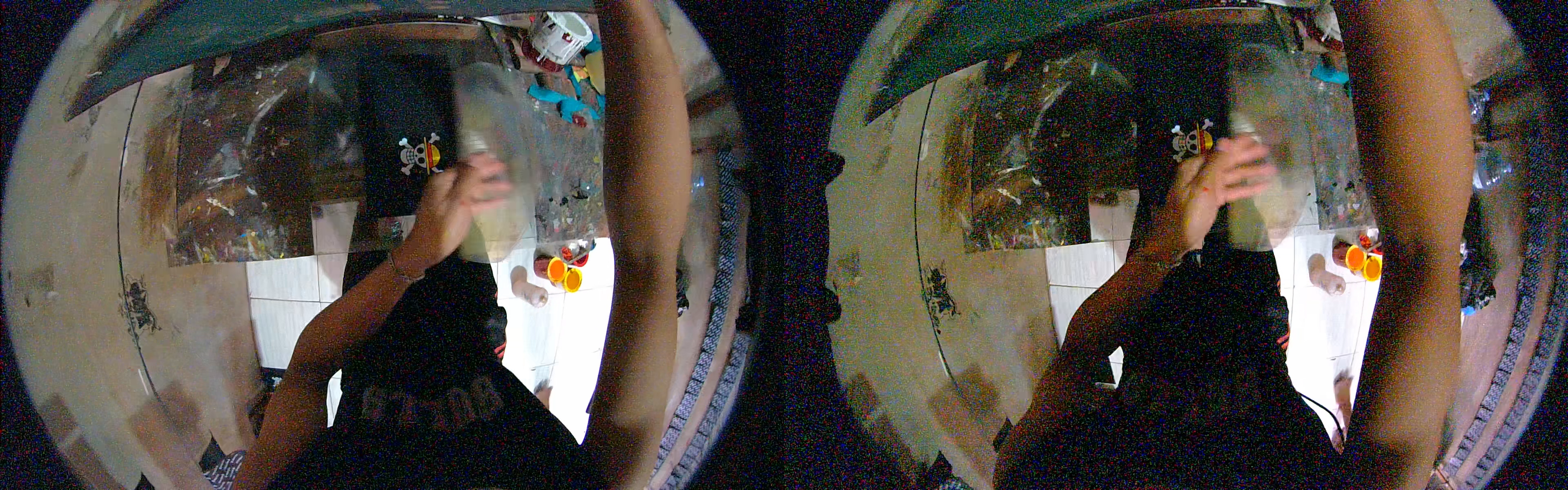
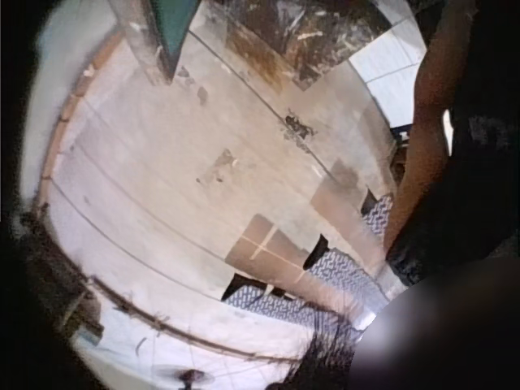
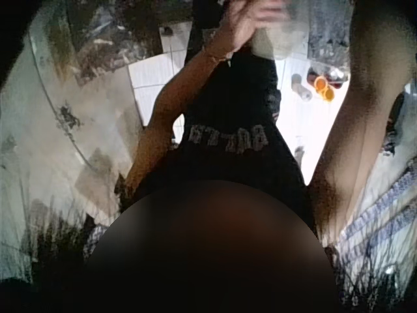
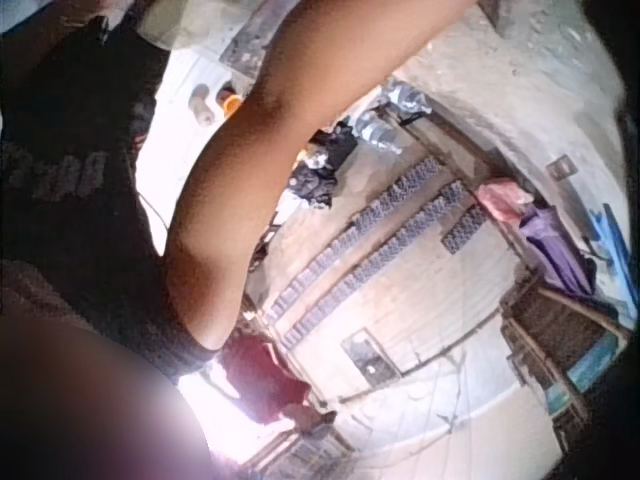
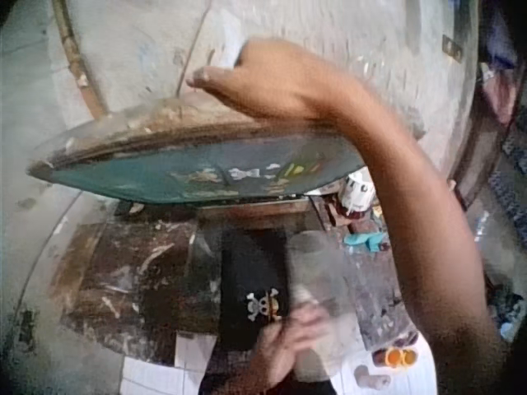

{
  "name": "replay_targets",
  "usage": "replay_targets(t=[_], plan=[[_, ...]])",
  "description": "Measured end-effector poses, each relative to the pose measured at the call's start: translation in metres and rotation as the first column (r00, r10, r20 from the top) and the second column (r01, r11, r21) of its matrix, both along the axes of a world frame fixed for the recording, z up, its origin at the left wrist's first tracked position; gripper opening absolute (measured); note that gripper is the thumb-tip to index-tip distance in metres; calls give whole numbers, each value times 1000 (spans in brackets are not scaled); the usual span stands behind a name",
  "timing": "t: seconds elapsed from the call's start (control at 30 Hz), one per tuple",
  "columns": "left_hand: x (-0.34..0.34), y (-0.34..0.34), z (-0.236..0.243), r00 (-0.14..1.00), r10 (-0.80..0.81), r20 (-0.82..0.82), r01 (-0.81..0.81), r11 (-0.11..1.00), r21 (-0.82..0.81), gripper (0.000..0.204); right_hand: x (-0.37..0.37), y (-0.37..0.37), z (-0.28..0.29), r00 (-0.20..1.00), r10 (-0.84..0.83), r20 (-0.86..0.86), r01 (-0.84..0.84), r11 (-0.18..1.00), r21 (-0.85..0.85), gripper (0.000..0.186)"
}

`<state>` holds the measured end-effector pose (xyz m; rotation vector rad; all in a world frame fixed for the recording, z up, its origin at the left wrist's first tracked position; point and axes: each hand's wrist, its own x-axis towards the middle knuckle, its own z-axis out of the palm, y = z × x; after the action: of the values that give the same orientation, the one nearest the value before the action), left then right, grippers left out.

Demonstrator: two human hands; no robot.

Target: The person prepares a screen printing frame, applies white ink with a squeegee, and prints a skull-and-crossbones design onto black fabric pieces. They then fold the printed pieces and place them on the floor.

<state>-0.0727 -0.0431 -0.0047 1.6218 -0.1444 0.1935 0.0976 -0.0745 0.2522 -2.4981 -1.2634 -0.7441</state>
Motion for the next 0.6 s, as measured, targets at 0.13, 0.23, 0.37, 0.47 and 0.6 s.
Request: replay_targets(t=[0.13,0.23,0.37,0.47,0.6], plan=[[-25,49,87,878,359,318,-467,791,395,80,-18,-17,-11,999,-34,-5,34,999,-31,62],[-41,120,137,897,371,239,-403,468,787,83,-42,-43,-47,998,-44,38,46,998,-51,61],[-63,137,119,958,150,246,-275,230,934,62,-102,-74,-139,996,91,0,-90,995,39,57],[-75,116,61,993,96,63,-89,298,950,51,-144,-97,-196,972,109,-207,-122,991,-53,52],[-86,106,9,978,198,-61,-5,316,949,47,-161,-108,-234,964,85,-252,-141,967,-214,46]])
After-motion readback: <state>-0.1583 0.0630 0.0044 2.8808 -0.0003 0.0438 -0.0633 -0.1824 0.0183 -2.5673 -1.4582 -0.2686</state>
